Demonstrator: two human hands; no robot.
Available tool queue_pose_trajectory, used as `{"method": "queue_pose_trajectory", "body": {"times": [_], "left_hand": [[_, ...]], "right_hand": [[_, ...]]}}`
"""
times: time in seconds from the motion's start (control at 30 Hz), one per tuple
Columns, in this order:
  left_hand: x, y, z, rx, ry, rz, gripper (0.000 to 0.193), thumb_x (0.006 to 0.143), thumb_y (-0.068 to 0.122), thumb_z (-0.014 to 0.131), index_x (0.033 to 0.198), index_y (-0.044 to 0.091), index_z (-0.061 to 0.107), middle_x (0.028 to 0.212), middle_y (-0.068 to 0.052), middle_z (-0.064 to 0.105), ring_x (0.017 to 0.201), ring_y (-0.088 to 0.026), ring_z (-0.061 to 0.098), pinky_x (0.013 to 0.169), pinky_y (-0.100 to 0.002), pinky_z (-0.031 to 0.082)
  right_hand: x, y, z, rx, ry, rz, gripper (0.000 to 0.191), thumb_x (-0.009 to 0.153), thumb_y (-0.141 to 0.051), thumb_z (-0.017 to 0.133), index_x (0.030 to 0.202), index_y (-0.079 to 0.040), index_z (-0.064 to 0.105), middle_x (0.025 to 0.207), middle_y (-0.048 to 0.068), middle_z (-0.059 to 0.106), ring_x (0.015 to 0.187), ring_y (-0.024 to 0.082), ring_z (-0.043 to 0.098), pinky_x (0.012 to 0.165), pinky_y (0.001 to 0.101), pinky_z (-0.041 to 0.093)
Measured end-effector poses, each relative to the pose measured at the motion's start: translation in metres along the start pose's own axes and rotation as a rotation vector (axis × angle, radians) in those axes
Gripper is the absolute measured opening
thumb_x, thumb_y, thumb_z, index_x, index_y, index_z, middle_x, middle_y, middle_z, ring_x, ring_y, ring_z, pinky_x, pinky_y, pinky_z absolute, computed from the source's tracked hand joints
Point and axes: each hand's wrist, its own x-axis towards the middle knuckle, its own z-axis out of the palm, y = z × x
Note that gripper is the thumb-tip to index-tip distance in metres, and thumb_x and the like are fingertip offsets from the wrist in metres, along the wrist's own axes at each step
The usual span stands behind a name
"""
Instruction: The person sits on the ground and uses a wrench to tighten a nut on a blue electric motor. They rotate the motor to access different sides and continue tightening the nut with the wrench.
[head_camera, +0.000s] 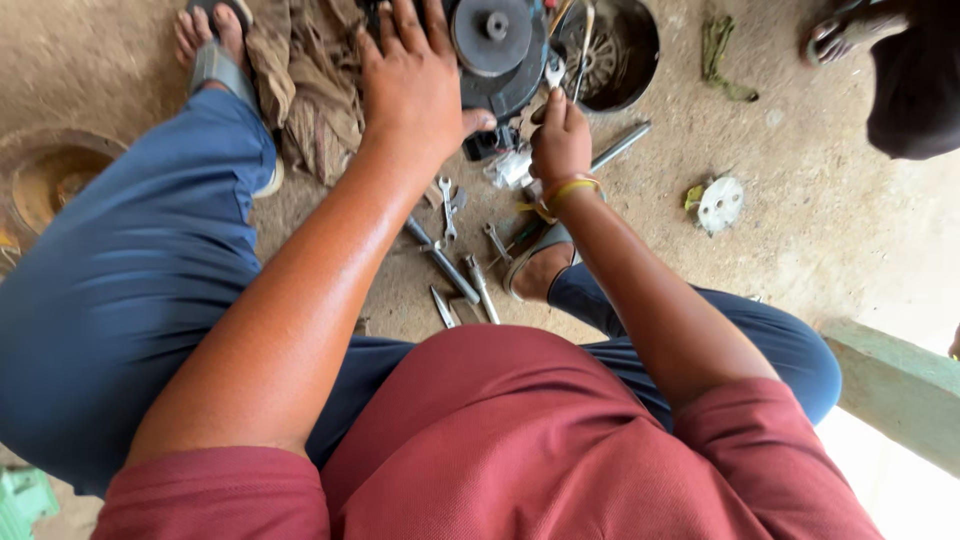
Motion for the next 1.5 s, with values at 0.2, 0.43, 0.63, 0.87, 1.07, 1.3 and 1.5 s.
{"method": "queue_pose_trajectory", "body": {"times": [0.2, 0.43, 0.63, 0.87, 1.07, 1.3, 1.5], "left_hand": [[0.003, -0.004, 0.003, -0.047, 0.026, 0.008, 0.139, 0.071, 0.084, 0.068, 0.157, -0.007, 0.009, 0.16, -0.036, 0.021, 0.146, -0.046, 0.03, 0.113, -0.058, 0.032], [0.005, -0.003, 0.014, -0.037, 0.053, 0.019, 0.134, 0.075, 0.083, 0.068, 0.157, -0.007, 0.012, 0.16, -0.036, 0.024, 0.148, -0.047, 0.029, 0.114, -0.06, 0.033], [0.007, -0.004, 0.016, -0.055, 0.068, 0.013, 0.134, 0.073, 0.081, 0.071, 0.157, -0.008, 0.017, 0.157, -0.036, 0.028, 0.144, -0.047, 0.034, 0.112, -0.061, 0.034], [0.006, -0.003, 0.017, -0.063, 0.093, 0.017, 0.13, 0.074, 0.078, 0.074, 0.156, -0.008, 0.024, 0.152, -0.035, 0.039, 0.139, -0.047, 0.043, 0.111, -0.06, 0.037], [0.006, -0.003, 0.018, -0.033, 0.141, 0.043, 0.131, 0.072, 0.08, 0.074, 0.153, -0.01, 0.026, 0.149, -0.037, 0.039, 0.138, -0.049, 0.043, 0.108, -0.058, 0.04], [0.006, -0.009, 0.03, -0.022, 0.158, 0.063, 0.129, 0.075, 0.083, 0.07, 0.155, -0.008, 0.026, 0.148, -0.037, 0.041, 0.134, -0.048, 0.048, 0.104, -0.058, 0.044], [0.005, -0.011, 0.03, 0.04, 0.286, 0.06, 0.127, 0.068, 0.084, 0.07, 0.15, -0.004, 0.032, 0.141, -0.032, 0.048, 0.124, -0.044, 0.055, 0.096, -0.054, 0.048]], "right_hand": [[0.008, -0.032, -0.065, -0.118, -0.231, -0.271, 0.028, 0.11, -0.038, 0.051, 0.109, -0.011, 0.056, 0.07, -0.004, 0.053, 0.053, 0.006, 0.05, 0.045, 0.0234, 0.042], [0.059, -0.112, -0.099, -0.933, -0.455, -0.912, 0.027, 0.12, -0.03, 0.059, 0.115, -0.006, 0.071, 0.101, 0.01, 0.075, 0.087, 0.017, 0.069, 0.082, 0.0331, 0.059], [0.078, -0.175, -0.075, -1.413, -0.592, -0.545, 0.033, 0.107, -0.039, 0.062, 0.128, -0.016, 0.073, 0.111, 0.01, 0.076, 0.084, 0.029, 0.073, 0.08, 0.0448, 0.059], [0.101, -0.182, -0.059, -1.397, -0.722, -0.643, 0.037, 0.105, -0.037, 0.065, 0.131, -0.011, 0.07, 0.124, 0.012, 0.073, 0.104, 0.031, 0.073, 0.092, 0.0467, 0.056], [0.088, -0.162, -0.075, -1.674, -0.629, -0.646, 0.048, 0.109, -0.053, 0.044, 0.129, -0.016, 0.067, 0.108, 0.009, 0.073, 0.087, 0.027, 0.066, 0.084, 0.0446, 0.055], [0.055, -0.112, -0.088, -1.61, -0.398, -0.865, 0.054, 0.12, -0.048, 0.024, 0.107, -0.012, 0.061, 0.08, 0.006, 0.064, 0.07, 0.018, 0.054, 0.061, 0.0345, 0.049], [0.034, -0.075, -0.074, -1.453, -0.272, -0.635, 0.054, 0.117, -0.05, 0.022, 0.098, -0.013, 0.056, 0.063, 0.004, 0.054, 0.047, 0.017, 0.045, 0.042, 0.0307, 0.037]]}}
